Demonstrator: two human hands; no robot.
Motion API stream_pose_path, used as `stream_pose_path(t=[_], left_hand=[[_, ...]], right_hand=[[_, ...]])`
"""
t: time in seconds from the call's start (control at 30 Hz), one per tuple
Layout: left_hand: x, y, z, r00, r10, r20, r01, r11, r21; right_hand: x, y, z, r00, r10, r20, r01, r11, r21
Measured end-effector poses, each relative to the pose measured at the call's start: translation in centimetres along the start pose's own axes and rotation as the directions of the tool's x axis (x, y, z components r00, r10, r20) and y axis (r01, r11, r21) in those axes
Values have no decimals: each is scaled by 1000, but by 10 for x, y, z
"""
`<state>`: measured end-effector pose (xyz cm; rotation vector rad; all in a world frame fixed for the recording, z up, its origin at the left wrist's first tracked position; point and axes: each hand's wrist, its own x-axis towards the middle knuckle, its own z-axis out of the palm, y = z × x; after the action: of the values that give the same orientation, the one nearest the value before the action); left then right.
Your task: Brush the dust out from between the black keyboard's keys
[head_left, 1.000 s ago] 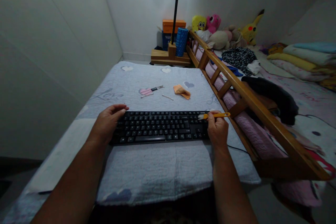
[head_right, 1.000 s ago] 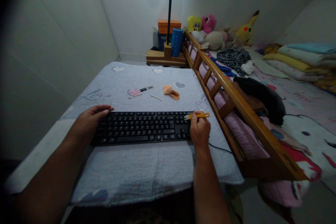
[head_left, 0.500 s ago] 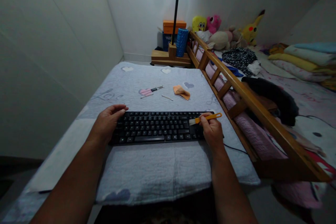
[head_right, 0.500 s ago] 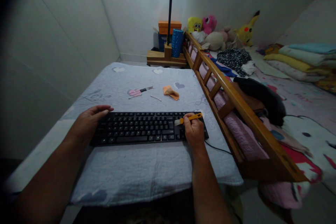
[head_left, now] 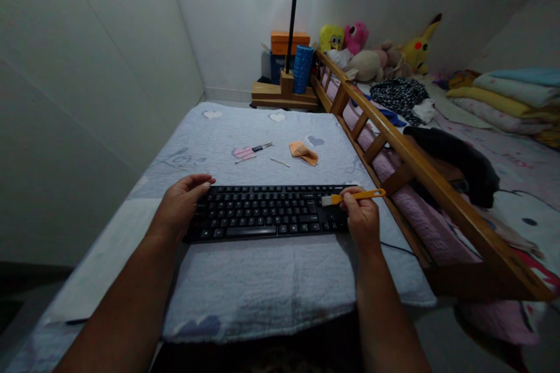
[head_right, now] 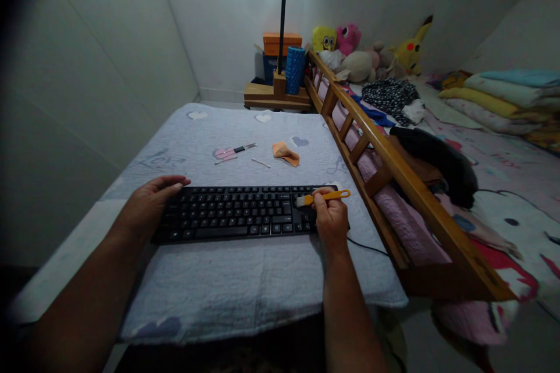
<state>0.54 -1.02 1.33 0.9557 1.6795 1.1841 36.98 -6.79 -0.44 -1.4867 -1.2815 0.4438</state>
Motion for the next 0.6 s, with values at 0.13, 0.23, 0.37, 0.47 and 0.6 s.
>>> stream_pose_path(t=[0.13,0.23,0.37,0.47,0.6], left_hand=[[0,1,0,1000,13,9,-13,1000,12],[0,0,0,1000,31,1,-31,999,31],[0,-1,0,1000,25,1,-25,999,31],[1,-2,0,1000,16,3,-16,999,30],[0,-1,0,1000,17,6,-17,1000,16]], right_hand=[[0,0,3,996,3,93,1,999,-43],[3,0,1,1000,-23,14,25,987,-162],[5,2,-5,985,-54,-161,6,957,-289],[5,5,-6,966,-70,-248,-2,960,-279],[2,3,-4,985,0,-172,-16,996,-93]])
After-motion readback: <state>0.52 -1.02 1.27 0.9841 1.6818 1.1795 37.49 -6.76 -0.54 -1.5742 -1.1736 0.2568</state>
